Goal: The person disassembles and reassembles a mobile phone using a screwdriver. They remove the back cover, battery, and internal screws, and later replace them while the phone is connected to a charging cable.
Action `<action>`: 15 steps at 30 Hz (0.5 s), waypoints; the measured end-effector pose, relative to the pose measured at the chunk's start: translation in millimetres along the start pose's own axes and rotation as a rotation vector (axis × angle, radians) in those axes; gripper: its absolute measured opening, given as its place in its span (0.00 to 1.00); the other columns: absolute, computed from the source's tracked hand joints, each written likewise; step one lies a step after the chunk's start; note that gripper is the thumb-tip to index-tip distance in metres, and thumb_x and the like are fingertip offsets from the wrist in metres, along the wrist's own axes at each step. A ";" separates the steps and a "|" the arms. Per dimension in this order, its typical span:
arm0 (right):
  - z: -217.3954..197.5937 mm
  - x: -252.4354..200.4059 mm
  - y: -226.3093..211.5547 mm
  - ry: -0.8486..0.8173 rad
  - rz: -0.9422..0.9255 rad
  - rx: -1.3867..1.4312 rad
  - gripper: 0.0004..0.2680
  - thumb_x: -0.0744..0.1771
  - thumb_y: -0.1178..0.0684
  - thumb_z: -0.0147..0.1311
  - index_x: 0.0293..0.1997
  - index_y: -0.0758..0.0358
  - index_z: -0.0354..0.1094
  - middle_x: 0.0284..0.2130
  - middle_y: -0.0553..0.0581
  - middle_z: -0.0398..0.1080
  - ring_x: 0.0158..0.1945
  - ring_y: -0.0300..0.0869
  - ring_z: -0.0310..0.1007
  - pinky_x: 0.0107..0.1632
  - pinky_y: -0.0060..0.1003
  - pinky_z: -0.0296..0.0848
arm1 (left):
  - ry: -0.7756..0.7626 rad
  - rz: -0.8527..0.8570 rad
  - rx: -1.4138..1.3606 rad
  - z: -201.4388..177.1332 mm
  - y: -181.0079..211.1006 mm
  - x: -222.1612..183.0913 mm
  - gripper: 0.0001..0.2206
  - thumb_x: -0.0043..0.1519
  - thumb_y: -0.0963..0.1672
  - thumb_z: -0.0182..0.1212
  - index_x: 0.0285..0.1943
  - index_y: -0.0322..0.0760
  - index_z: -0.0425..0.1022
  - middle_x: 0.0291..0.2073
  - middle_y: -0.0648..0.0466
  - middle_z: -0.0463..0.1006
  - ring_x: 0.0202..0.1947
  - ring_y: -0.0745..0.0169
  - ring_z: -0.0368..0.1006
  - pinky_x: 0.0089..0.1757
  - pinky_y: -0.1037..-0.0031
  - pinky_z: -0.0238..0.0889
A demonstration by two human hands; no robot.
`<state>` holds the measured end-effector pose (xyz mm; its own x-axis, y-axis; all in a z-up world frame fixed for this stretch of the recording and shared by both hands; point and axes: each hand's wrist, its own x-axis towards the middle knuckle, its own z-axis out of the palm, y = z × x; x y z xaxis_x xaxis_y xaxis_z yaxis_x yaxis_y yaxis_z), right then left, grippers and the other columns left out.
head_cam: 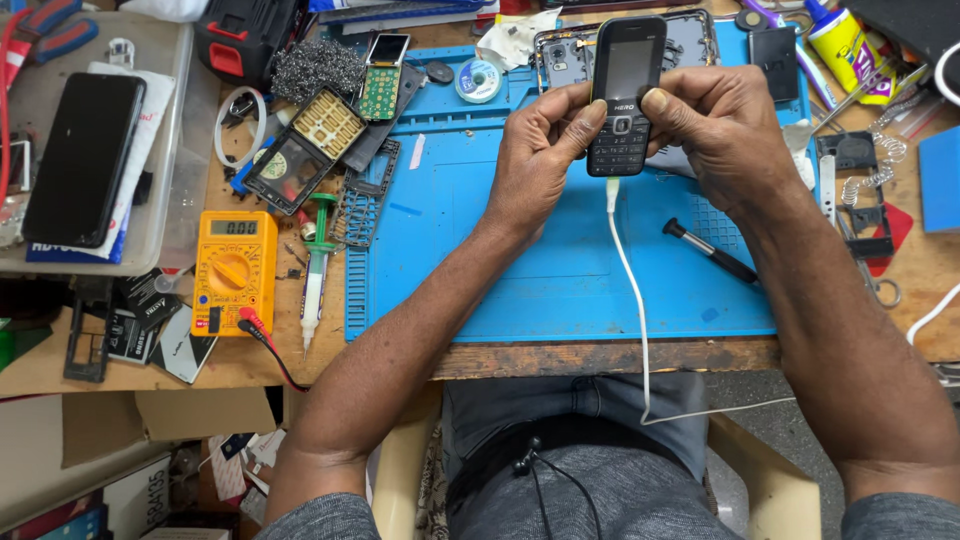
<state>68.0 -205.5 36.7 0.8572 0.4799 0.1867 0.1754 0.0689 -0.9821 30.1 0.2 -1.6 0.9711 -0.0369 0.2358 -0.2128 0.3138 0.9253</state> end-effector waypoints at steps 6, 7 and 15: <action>-0.7 -0.7 1.9 0.006 0.003 -0.011 0.10 0.73 0.52 0.59 0.49 0.73 0.74 0.31 0.57 0.75 0.36 0.36 0.75 0.42 0.29 0.76 | -0.003 -0.008 -0.020 -0.3 -0.8 0.1 0.17 0.69 0.45 0.61 0.62 0.27 0.76 0.40 0.51 0.82 0.41 0.70 0.78 0.46 0.73 0.78; -0.6 -0.7 2.2 0.008 0.006 -0.012 0.10 0.72 0.52 0.59 0.49 0.72 0.75 0.32 0.57 0.75 0.35 0.36 0.75 0.42 0.28 0.76 | -0.006 -0.012 -0.026 -0.3 -0.7 0.1 0.17 0.69 0.45 0.61 0.62 0.27 0.76 0.40 0.51 0.83 0.42 0.70 0.78 0.46 0.73 0.78; -0.3 0.3 2.1 0.003 0.008 -0.007 0.09 0.72 0.53 0.59 0.47 0.72 0.74 0.32 0.56 0.75 0.35 0.35 0.75 0.41 0.28 0.76 | 0.004 -0.018 -0.017 0.0 -0.9 -0.4 0.18 0.68 0.46 0.62 0.62 0.27 0.75 0.39 0.52 0.83 0.40 0.70 0.78 0.44 0.73 0.78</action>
<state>68.8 -205.4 34.8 0.8601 0.4779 0.1785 0.1714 0.0590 -0.9834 29.8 -0.1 -2.5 0.9751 -0.0386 0.2182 -0.1938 0.3292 0.9242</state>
